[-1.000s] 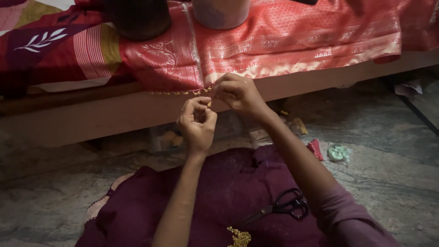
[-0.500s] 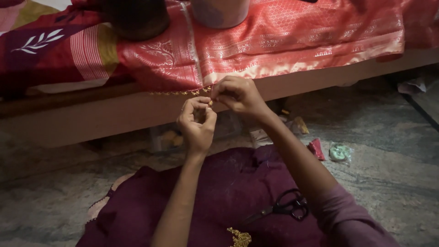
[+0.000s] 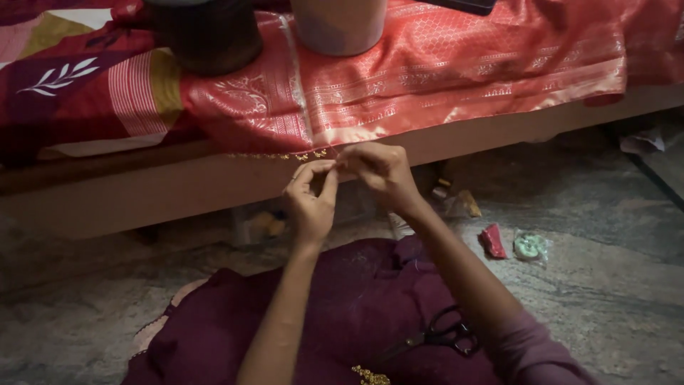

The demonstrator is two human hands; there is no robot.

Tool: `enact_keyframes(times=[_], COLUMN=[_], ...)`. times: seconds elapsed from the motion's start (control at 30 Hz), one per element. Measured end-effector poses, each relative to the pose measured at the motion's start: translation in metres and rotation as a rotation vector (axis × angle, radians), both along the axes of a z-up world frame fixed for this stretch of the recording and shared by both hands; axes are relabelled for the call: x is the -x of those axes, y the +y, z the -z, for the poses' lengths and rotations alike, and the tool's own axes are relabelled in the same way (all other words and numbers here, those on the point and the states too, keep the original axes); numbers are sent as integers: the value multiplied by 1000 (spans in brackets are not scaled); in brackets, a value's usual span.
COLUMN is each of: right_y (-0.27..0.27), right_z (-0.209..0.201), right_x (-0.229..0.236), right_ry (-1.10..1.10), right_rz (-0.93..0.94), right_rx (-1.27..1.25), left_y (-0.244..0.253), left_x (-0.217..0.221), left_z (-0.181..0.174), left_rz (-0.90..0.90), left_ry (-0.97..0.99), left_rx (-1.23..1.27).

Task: Apply glue and attach gold-colored beads to the decorative border of a saree.

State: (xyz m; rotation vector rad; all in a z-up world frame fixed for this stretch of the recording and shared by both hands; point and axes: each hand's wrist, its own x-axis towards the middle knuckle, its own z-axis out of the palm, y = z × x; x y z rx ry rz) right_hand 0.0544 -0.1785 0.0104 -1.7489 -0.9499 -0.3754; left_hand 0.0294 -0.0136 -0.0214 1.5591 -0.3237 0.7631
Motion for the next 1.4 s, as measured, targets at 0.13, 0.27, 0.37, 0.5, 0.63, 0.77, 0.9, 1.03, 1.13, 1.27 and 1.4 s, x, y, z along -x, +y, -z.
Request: enact_keyframes(times=[0.13, 0.27, 0.37, 0.5, 0.63, 0.77, 0.9, 1.03, 1.13, 1.27, 1.4], right_y=[-5, -14, -14, -13, -13, -11, -10, -6, -6, -8, -12], right_z=[20, 30, 38, 43, 54, 58, 57, 50, 53, 57, 61], right_x=[-12, -7, 3, 14, 21, 24, 26, 29, 27, 19, 10], right_ry=[220, 341, 436, 555, 603, 579, 573, 694, 718, 618, 648], right_rz=[78, 42, 25, -43, -75, -90, -74, -79, -111, -18, 4], right_rx=[-383, -514, -490, -523, -546, -528, -537, -598, -628, -466, -456], left_y=[-4, 0, 2, -3, -3, -2, 0, 4, 7, 0, 5], left_x=[-22, -26, -29, -32, -39, -44, -44, -49, -42, 8, 103], left_z=[32, 43, 51, 49, 41, 38, 44, 52, 65, 68, 216], left_rz=[206, 447, 633, 756, 772, 782, 773, 707, 643, 324, 443], left_ry=[218, 463, 635, 698, 747, 767, 757, 737, 730, 911, 987], left_rx=[361, 704, 923, 1061, 1066, 1043, 1011, 948, 908, 563, -235])
